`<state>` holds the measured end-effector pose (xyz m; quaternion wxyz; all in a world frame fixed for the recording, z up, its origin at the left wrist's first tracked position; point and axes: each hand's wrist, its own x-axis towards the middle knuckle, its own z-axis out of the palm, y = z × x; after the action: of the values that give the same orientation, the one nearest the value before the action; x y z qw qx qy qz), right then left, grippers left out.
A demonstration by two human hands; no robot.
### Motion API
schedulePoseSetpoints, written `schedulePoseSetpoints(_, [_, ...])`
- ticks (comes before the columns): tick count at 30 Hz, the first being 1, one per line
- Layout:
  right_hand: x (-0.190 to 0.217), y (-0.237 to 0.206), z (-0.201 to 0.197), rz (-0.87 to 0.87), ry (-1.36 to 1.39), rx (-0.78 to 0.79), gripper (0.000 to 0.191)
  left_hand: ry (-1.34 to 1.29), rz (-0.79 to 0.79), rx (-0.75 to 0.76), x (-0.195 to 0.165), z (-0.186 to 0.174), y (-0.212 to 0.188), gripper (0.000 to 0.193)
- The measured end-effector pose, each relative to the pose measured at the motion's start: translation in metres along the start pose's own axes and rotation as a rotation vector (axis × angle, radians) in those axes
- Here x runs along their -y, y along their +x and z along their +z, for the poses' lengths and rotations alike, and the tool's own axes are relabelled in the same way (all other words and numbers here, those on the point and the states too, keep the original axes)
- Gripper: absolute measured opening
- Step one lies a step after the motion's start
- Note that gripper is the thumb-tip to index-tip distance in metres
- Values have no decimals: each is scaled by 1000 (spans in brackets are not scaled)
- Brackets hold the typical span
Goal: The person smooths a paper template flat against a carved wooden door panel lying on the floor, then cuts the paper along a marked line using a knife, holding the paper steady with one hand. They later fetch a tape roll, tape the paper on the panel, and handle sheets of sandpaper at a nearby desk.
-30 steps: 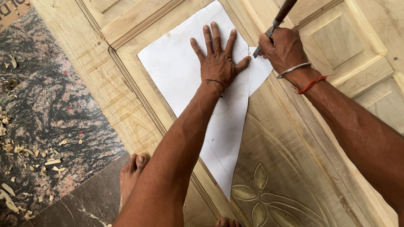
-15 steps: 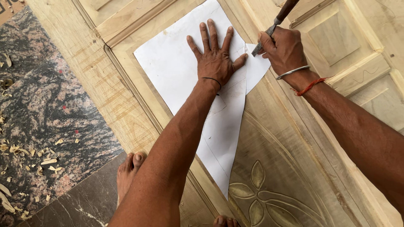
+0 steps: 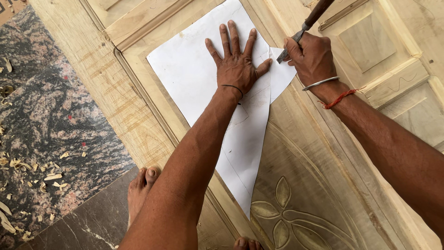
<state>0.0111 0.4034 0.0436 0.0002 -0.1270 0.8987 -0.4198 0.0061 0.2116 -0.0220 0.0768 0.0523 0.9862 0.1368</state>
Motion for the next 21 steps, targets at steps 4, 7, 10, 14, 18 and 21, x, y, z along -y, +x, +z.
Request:
schedulePoseSetpoints(4, [1, 0, 0, 13, 12, 2, 38, 2, 4, -5, 0, 1, 1, 97])
schedulePoseSetpoints(7, [2, 1, 1, 25, -90, 24, 39, -4, -3, 5, -1, 1, 0, 97])
schedulePoseSetpoints(10, [3, -1, 0, -15, -95, 26, 39, 1, -3, 8, -1, 0, 1, 97])
schedulePoseSetpoints(14, [3, -4, -3, -37, -19, 21, 39, -4, 1, -3, -1, 1, 0, 97])
schedulePoseSetpoints(18, [3, -2, -3, -46, -108, 39, 41, 1, 3, -8, 0, 1, 1, 96])
schedulePoseSetpoints(21, [3, 2, -5, -38, -203, 79, 44, -1, 0, -7, -1, 1, 0, 95])
